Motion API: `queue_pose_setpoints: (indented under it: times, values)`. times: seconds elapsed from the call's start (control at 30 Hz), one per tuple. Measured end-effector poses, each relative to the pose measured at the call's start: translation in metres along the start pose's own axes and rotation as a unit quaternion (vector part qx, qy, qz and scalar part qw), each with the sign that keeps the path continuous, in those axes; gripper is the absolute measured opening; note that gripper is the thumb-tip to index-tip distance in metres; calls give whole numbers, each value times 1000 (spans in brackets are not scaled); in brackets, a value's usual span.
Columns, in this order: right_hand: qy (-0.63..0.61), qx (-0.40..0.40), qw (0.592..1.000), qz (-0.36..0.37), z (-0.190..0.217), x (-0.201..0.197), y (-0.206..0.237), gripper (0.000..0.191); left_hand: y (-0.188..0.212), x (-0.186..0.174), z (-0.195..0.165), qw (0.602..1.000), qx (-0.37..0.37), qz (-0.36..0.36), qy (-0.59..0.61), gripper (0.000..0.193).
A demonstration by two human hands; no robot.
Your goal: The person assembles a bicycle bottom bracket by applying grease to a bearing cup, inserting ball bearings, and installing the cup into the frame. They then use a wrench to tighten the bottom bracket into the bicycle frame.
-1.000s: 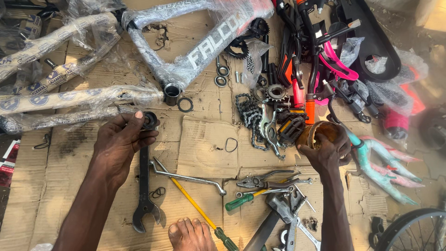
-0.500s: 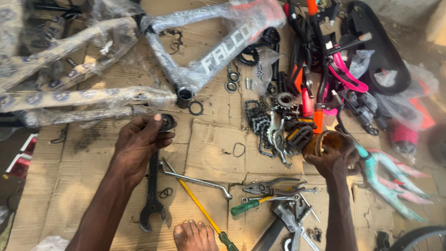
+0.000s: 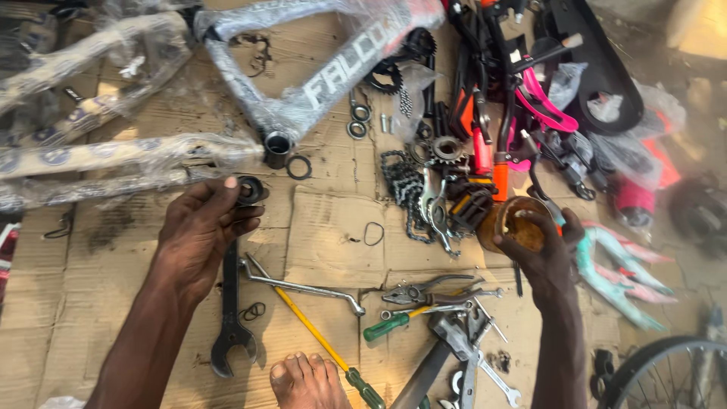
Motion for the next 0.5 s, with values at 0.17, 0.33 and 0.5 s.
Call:
queue_pose_setpoints:
  times: [0.17, 0.33, 0.5]
  values:
    - [198, 18, 977, 81, -35, 32, -4, 72, 0, -2, 1, 1000, -3, 1, -3, 20]
    - [226, -11, 973, 34, -64, 50, -13, 64, -1, -4, 3, 1000, -3, 1, -4, 21]
    - [167, 80, 979, 82, -97, 53, -23, 54, -4, 0, 9, 1000, -2, -6, -16, 20]
Point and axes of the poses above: each hand's wrist, its own y-axis away from the middle knuckle, its own x-axis out of the palm, z = x × y, the point moved 2 cm from there along -y, towards the middle knuckle, and after that the axes turned 11 degrees about -x, right-handed, at the moved point
